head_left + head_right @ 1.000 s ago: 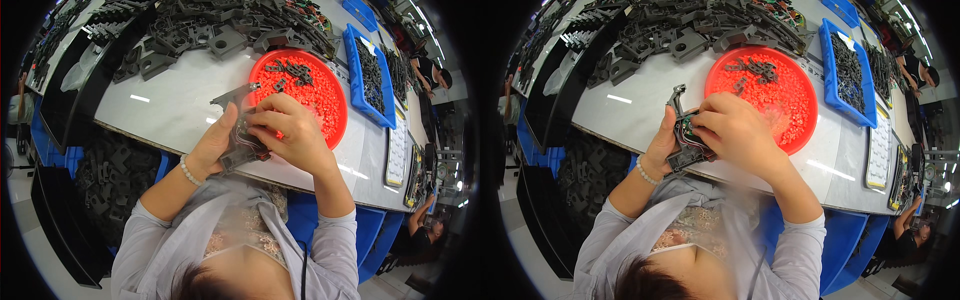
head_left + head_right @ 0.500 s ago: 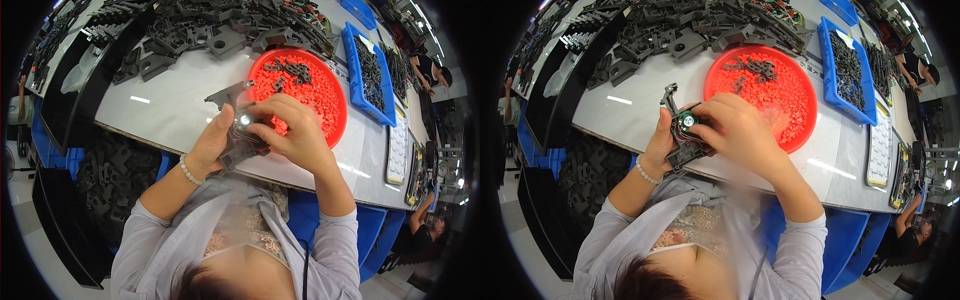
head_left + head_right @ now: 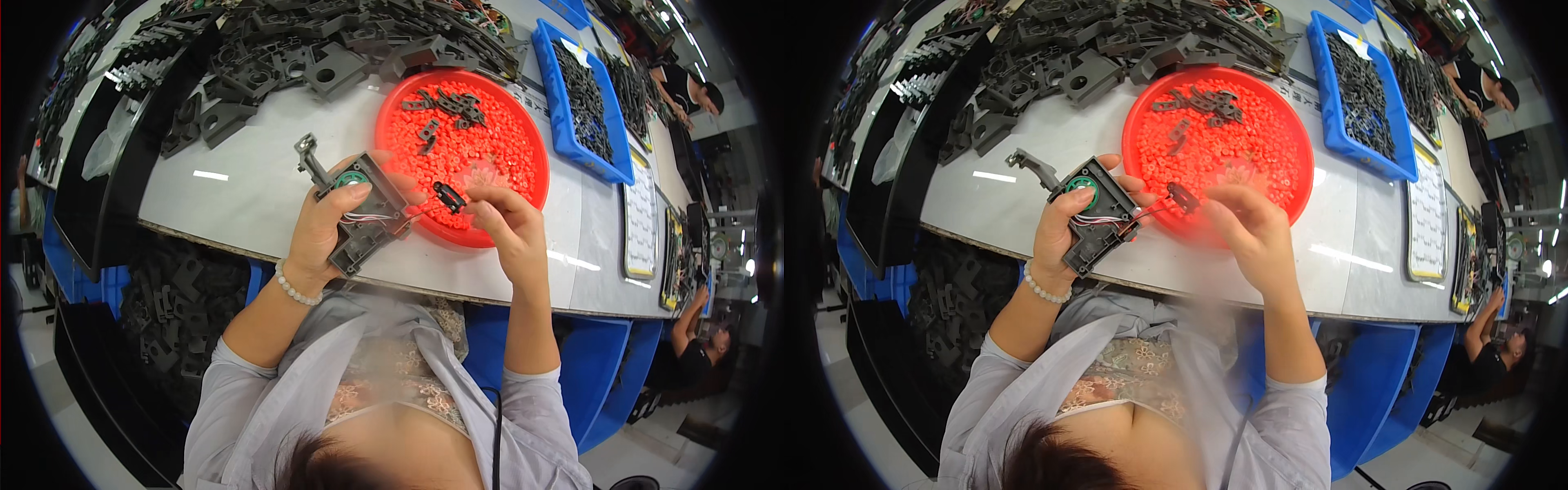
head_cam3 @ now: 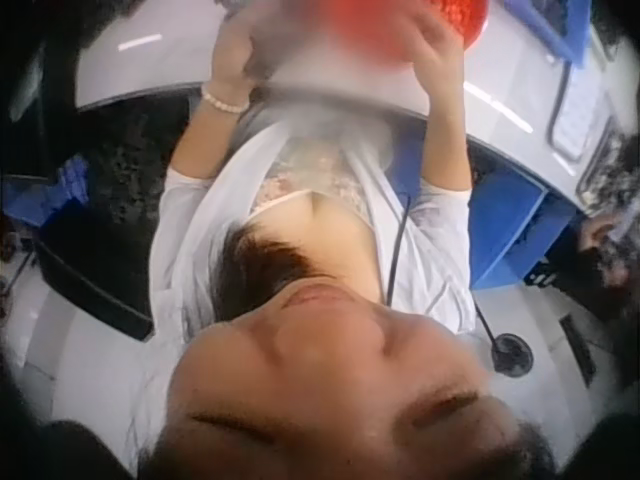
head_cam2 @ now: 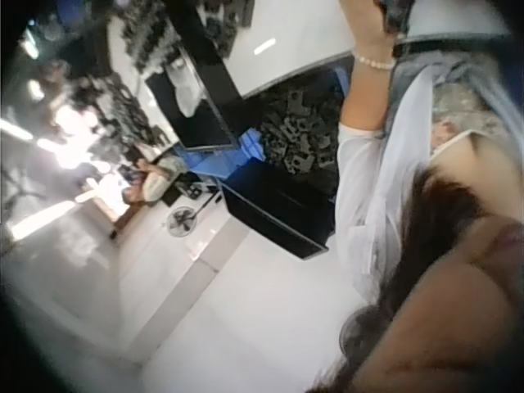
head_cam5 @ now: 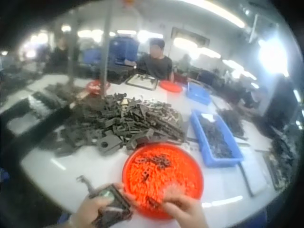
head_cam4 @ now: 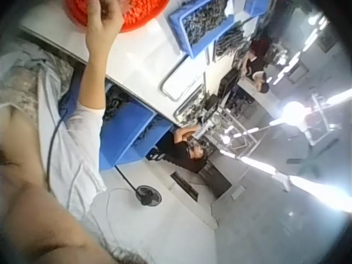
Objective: The person assembles a plastic housing by hand, inserting a small motor, wires, gears, and plastic pins into its internal components.
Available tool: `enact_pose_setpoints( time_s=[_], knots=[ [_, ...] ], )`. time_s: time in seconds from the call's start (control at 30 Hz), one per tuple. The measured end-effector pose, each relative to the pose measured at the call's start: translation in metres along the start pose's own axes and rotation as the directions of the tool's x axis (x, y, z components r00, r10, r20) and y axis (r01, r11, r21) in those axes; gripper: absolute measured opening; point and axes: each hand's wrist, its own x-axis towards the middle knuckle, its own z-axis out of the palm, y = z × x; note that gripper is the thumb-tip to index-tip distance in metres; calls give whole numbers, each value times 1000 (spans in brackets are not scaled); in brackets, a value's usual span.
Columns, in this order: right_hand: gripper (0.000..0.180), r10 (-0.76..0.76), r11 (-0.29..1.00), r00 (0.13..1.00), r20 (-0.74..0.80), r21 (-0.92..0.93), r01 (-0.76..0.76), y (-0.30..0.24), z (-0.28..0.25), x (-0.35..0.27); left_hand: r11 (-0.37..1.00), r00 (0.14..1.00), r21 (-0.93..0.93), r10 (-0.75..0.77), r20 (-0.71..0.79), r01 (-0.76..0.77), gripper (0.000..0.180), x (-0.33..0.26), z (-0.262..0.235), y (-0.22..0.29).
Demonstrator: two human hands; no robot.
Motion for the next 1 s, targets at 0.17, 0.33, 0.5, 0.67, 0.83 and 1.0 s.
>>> enact_pose_setpoints(
  time_s=[0.17,0.33,0.5,0.67,0.83,1.0],
  knots=[
    [11,264,946,910,320,99,-309,-9,0,22,997,999,61,48,3,-48,45,-4,8,0],
    [12,255,914,866,429,185,-360,-5,-1,18,990,990,67,131,-49,-127,44,-7,6,1],
    [11,279,861,837,470,264,-435,0,8,9,985,985,26,173,-26,-172,43,-6,-1,-2],
    [17,250,828,874,416,377,-416,3,23,-4,965,966,113,246,-73,-237,43,-5,2,-5],
    [11,326,778,811,486,350,-522,-3,46,-19,935,944,152,328,-36,-319,42,-7,2,-9],
    [12,314,750,778,544,361,-555,2,61,-19,860,910,357,410,-62,-364,44,-8,12,-13]
  ],
)
